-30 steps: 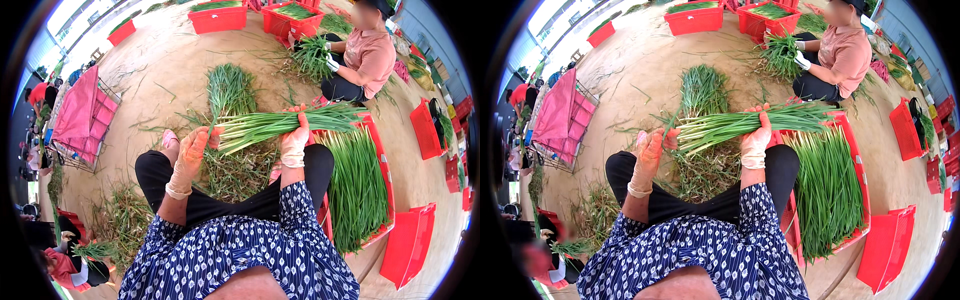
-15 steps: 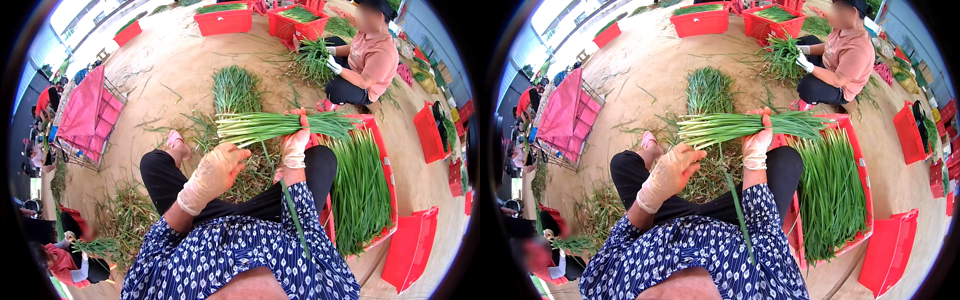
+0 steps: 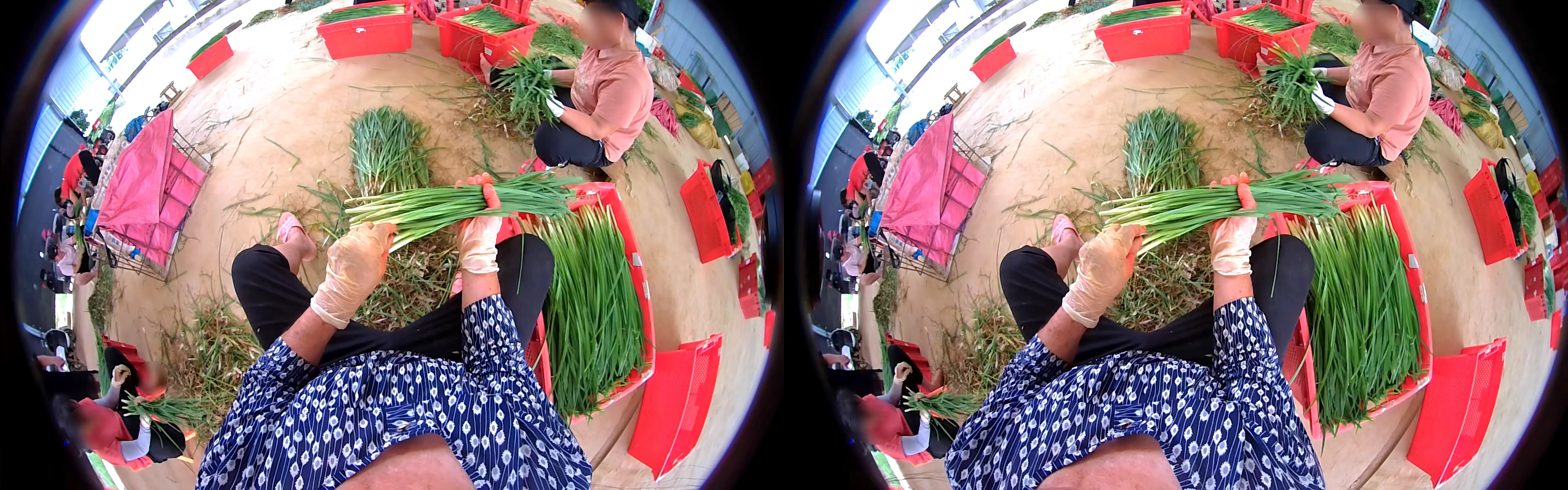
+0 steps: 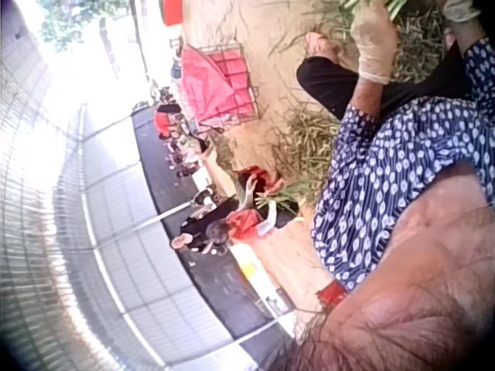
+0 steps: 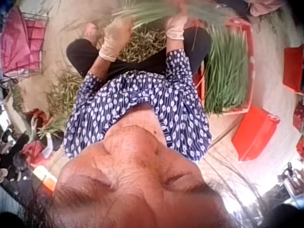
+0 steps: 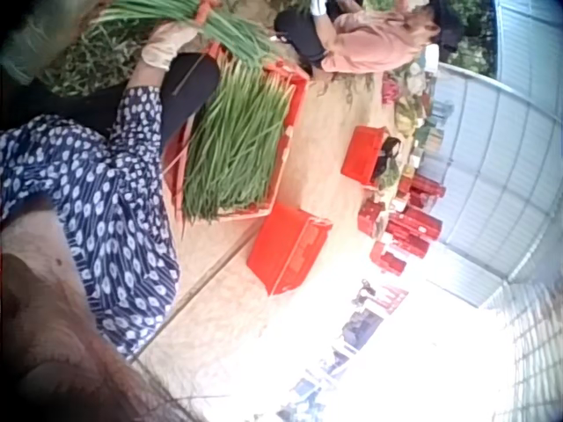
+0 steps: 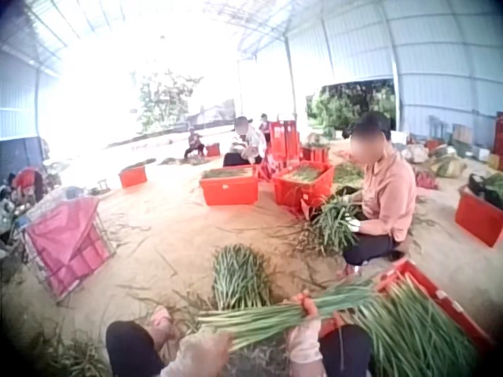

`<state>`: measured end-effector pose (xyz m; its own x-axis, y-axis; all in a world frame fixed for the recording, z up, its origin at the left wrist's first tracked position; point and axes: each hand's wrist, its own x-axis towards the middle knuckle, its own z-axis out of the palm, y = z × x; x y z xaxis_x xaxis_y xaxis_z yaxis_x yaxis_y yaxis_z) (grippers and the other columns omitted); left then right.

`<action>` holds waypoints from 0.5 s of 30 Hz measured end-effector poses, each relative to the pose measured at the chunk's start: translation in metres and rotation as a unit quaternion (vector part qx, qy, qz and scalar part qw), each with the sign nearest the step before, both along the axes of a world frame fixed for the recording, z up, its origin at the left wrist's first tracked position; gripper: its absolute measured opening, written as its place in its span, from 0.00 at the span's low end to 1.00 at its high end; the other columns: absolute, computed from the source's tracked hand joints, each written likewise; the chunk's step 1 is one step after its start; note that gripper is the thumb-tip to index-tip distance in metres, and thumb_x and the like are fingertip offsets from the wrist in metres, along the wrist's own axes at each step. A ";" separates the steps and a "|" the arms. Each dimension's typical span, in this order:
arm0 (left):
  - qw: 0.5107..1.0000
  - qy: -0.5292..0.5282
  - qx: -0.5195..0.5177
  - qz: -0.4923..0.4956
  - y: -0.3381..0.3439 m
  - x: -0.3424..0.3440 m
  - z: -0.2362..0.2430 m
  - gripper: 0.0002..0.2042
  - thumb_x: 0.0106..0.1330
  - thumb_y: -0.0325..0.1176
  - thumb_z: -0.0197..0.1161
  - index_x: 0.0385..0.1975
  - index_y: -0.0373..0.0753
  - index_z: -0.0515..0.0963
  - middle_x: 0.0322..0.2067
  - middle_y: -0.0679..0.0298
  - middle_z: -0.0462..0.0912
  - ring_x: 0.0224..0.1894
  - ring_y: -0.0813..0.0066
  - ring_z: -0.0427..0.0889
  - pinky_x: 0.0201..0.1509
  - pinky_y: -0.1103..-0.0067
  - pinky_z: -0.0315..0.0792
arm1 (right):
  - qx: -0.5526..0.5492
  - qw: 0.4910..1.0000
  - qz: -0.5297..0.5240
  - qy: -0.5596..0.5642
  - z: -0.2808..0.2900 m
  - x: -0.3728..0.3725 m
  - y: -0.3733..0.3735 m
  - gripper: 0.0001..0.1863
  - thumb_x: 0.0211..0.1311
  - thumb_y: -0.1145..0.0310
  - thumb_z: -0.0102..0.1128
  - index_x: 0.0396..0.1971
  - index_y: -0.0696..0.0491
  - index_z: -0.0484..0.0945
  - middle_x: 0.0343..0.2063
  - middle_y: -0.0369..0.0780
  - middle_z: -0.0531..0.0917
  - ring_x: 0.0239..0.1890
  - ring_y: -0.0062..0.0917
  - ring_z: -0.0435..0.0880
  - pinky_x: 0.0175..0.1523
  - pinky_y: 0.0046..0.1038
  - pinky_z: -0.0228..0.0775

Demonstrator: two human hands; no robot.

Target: The person sorts green onions by hand while sitting on the floor, removing dried leaves and debris before placing the cleaned bunches into a red plastic crate.

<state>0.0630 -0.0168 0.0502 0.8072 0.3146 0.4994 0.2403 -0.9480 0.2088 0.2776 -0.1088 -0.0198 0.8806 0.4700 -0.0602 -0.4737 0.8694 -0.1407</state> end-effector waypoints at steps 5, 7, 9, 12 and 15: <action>0.999 0.017 0.029 0.013 0.014 0.013 0.004 0.03 0.61 0.31 0.61 0.30 0.41 0.75 0.26 0.58 0.79 0.28 0.57 0.82 0.30 0.65 0.74 | -0.015 0.999 0.027 0.026 -0.010 -0.003 0.004 0.12 0.64 0.73 0.61 0.47 0.54 0.75 0.39 0.38 0.81 0.43 0.28 0.82 0.59 0.42 0.75; 0.999 0.038 0.016 0.016 0.020 0.017 0.005 0.04 0.60 0.29 0.64 0.31 0.42 0.76 0.28 0.58 0.79 0.32 0.55 0.82 0.33 0.65 0.75 | -0.016 0.999 0.036 0.037 -0.012 -0.003 0.006 0.11 0.63 0.73 0.62 0.45 0.55 0.76 0.39 0.38 0.82 0.44 0.28 0.82 0.60 0.42 0.75; 0.999 0.047 0.009 0.007 0.021 0.021 0.013 0.05 0.58 0.28 0.66 0.31 0.42 0.77 0.31 0.58 0.79 0.35 0.54 0.81 0.35 0.64 0.75 | -0.027 0.997 0.038 0.054 -0.012 -0.002 0.006 0.11 0.63 0.74 0.62 0.44 0.54 0.77 0.39 0.39 0.82 0.44 0.28 0.83 0.60 0.42 0.75; 0.999 0.043 0.019 -0.028 0.025 0.024 0.021 0.06 0.55 0.27 0.67 0.31 0.41 0.77 0.33 0.58 0.78 0.39 0.54 0.80 0.38 0.64 0.74 | -0.033 0.997 0.046 0.057 -0.012 -0.001 0.005 0.10 0.63 0.74 0.62 0.43 0.55 0.77 0.39 0.39 0.82 0.44 0.29 0.83 0.59 0.43 0.76; 0.995 0.044 0.048 -0.076 0.027 0.029 0.023 0.07 0.55 0.27 0.68 0.31 0.41 0.77 0.33 0.59 0.78 0.39 0.56 0.79 0.39 0.65 0.74 | -0.039 0.995 0.071 0.062 -0.013 0.002 0.008 0.10 0.63 0.74 0.60 0.45 0.53 0.75 0.35 0.38 0.81 0.40 0.31 0.82 0.53 0.43 0.78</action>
<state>0.0916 0.0104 0.0733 0.8840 0.1397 0.4461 0.1057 -0.9893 0.1003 0.2791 -0.1012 -0.0329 0.7890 0.5788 -0.2060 -0.6090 0.7811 -0.1380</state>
